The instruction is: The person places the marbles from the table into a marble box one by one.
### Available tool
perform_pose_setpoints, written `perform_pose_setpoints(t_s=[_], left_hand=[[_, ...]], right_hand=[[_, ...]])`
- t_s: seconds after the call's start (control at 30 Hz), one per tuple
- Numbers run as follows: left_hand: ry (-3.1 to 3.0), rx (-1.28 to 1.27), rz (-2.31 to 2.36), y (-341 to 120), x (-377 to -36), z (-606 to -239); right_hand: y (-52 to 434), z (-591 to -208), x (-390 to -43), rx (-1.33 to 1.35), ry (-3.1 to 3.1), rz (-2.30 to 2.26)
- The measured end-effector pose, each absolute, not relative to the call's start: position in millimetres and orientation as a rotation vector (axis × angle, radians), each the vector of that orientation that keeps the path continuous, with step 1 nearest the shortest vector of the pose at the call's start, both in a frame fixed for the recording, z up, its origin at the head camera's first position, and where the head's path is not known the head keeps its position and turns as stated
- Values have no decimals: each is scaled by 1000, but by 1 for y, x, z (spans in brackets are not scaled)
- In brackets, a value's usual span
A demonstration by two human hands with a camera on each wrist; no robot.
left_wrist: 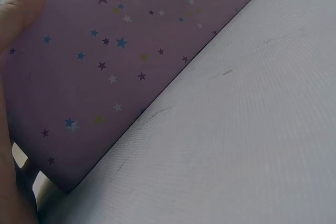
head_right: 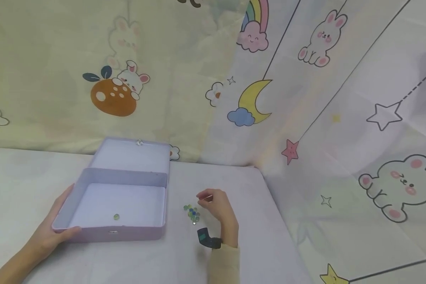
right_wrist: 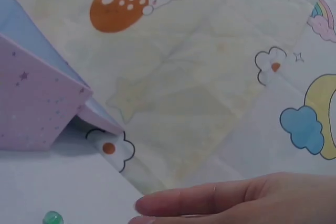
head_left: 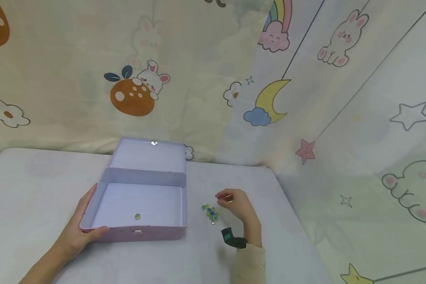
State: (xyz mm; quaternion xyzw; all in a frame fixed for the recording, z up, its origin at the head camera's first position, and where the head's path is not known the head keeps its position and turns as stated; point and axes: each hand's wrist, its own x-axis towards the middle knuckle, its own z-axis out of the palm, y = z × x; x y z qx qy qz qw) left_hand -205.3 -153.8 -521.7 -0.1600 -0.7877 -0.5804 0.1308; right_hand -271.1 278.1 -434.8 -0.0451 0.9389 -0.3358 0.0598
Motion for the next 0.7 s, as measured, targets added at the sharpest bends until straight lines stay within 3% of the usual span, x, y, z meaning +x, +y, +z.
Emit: perform_pose_setpoints(t_s=[0.7], left_hand=[[-2289, -464, -1693, -154, -206, -523]], right_hand=[[285, -458, -275, -115, 2688, -771]])
